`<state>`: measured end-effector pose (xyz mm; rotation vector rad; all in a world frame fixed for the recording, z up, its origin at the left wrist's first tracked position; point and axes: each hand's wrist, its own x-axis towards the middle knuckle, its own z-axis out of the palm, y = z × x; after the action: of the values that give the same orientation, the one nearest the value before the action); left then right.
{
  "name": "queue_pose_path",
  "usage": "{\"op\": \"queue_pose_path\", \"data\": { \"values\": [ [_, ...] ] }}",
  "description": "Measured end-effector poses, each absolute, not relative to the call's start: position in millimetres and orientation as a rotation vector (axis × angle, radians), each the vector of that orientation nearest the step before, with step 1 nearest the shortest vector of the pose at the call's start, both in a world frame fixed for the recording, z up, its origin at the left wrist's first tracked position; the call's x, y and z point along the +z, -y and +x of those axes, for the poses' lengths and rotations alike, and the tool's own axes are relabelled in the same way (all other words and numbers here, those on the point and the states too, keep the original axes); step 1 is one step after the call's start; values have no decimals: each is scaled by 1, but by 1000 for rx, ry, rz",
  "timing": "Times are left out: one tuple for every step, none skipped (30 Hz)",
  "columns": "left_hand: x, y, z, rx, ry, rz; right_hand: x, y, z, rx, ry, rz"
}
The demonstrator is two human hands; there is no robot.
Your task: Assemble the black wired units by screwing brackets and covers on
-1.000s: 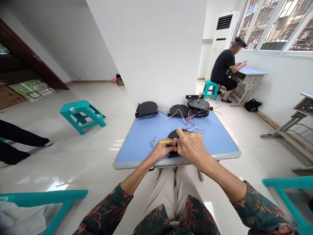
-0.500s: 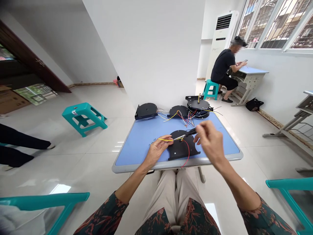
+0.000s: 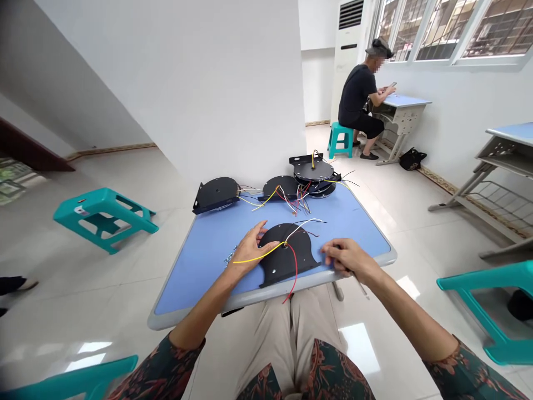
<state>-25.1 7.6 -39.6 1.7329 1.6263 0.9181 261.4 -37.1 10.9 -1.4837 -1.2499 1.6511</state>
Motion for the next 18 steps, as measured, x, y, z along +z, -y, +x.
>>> {"op": "queue_pose_path", "data": {
  "values": [
    [-41,-10,-24,910,-1625,1749,9,37,255,1606,1375,-1524],
    [-42,-11,-24,910,-1616,1768,9,36,250,1561,1475,-1564],
    [-43,-12,-24,918,-1600,1791,9,35,246,1526,1547,-1599],
    [-45,-11,-24,931,-1584,1816,9,32,243,1506,1592,-1622],
    [-46,-11,-24,947,-1572,1839,10,30,240,1501,1617,-1638],
    [-47,-10,-24,964,-1567,1856,10,27,238,1514,1628,-1646],
    [-48,-8,-24,979,-1565,1866,9,25,237,1543,1630,-1646],
    [-48,-7,-23,990,-1565,1870,9,23,235,1577,1627,-1641],
    [-48,-5,-23,997,-1564,1868,8,22,234,1615,1619,-1632],
    [-47,-3,-22,1001,-1560,1862,6,22,233,1652,1605,-1624],
    [-45,-1,-21,1002,-1553,1851,5,23,231,1679,1588,-1618],
    [-44,0,-21,1003,-1542,1835,4,24,230,1685,1574,-1617],
    [-42,2,-20,1010,-1526,1814,3,25,229,1667,1572,-1618],
    [-40,3,-19,1023,-1507,1790,3,26,228,1629,1585,-1619],
    [-39,4,-18,1039,-1488,1768,3,28,228,1578,1614,-1614],
    [-37,5,-17,1058,-1474,1752,3,29,227,1519,1654,-1608],
    [-36,6,-16,1075,-1468,1741,4,30,227,1461,1697,-1603],
    [-35,6,-16,1089,-1468,1736,4,30,227,1414,1735,-1603]
  ]
}}
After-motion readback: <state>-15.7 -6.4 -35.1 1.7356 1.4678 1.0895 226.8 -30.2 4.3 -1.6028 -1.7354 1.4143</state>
